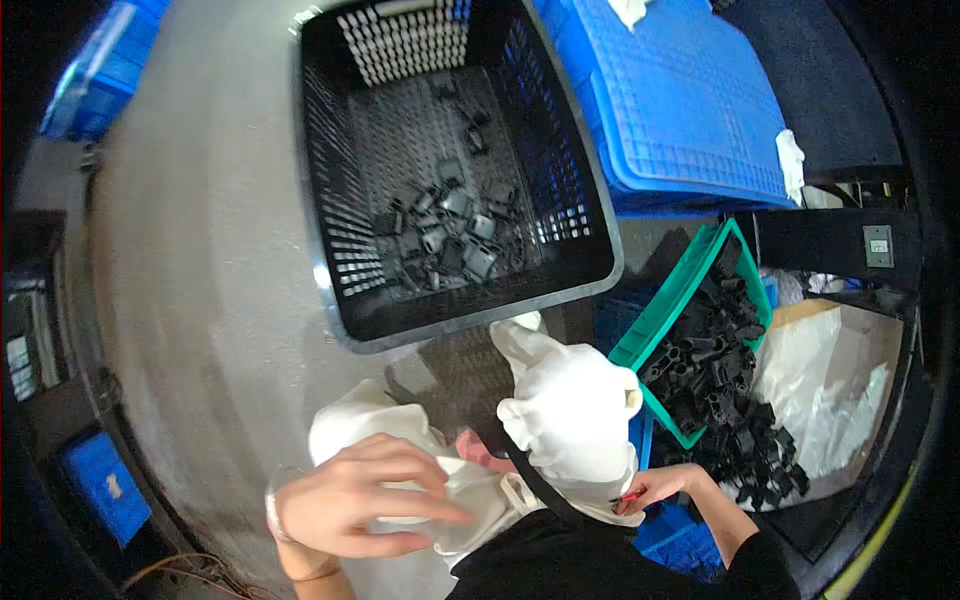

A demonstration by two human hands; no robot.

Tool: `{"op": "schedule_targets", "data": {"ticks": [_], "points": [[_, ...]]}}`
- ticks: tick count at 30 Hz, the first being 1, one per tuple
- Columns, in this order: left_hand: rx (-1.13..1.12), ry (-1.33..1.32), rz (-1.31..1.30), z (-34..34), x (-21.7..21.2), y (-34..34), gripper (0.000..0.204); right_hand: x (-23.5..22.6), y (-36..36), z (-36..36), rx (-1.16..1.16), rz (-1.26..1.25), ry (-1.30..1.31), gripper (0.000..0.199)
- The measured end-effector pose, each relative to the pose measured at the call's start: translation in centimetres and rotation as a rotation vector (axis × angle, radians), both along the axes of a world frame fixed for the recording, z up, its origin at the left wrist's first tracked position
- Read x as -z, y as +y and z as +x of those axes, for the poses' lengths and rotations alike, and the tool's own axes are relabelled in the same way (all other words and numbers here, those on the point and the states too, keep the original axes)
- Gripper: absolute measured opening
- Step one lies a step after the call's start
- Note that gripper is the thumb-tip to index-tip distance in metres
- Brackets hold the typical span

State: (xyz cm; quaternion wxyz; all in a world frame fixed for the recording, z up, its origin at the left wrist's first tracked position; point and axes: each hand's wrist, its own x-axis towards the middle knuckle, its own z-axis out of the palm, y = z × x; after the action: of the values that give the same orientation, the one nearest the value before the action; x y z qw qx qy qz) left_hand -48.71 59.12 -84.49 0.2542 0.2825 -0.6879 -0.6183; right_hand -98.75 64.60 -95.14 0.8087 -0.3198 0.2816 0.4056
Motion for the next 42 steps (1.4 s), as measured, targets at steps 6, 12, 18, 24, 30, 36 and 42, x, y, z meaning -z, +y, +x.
{"op": "schedule_targets", "data": {"ticks": [6,12,18,24,30,36,42], "points": [[-0.512,0.712,-0.275,-3.2,-11.6,8.6,0.025,-3.3,1.1,-4.8,0.142,-0.508,-0.256,0.029],[-0.91,0.464,-1.039,-11.4,-24.3,11.7,0.024,-9.4,2.7,-9.5,0.65,-0.95,-0.13,0.023],[-1.442,0.976,-1.171,-15.9,-27.6,16.1,0.056,-6.2,3.2,-16.0,0.963,-1.576,0.05,0.015],[-1.246,0.871,-1.143,-7.4,-24.3,21.6,0.051,-4.5,-4.1,-12.7,0.674,-2.14,0.309,0.034],[-1.126,0.752,-1.178,-1.9,-22.5,24.9,0.047,-3.9,-6.9,-6.5,0.194,-2.154,0.611,0.068],[-0.866,0.71,-1.328,-11.2,-26.1,13.9,0.042,-3.3,-6.2,-6.5,0.323,-2.052,0.79,0.071],[-1.004,0.312,-0.546,-11.7,-17.5,3.0,0.024,-11.5,-10.6,-1.4,1.025,-2.113,0.258,0.059]]}}
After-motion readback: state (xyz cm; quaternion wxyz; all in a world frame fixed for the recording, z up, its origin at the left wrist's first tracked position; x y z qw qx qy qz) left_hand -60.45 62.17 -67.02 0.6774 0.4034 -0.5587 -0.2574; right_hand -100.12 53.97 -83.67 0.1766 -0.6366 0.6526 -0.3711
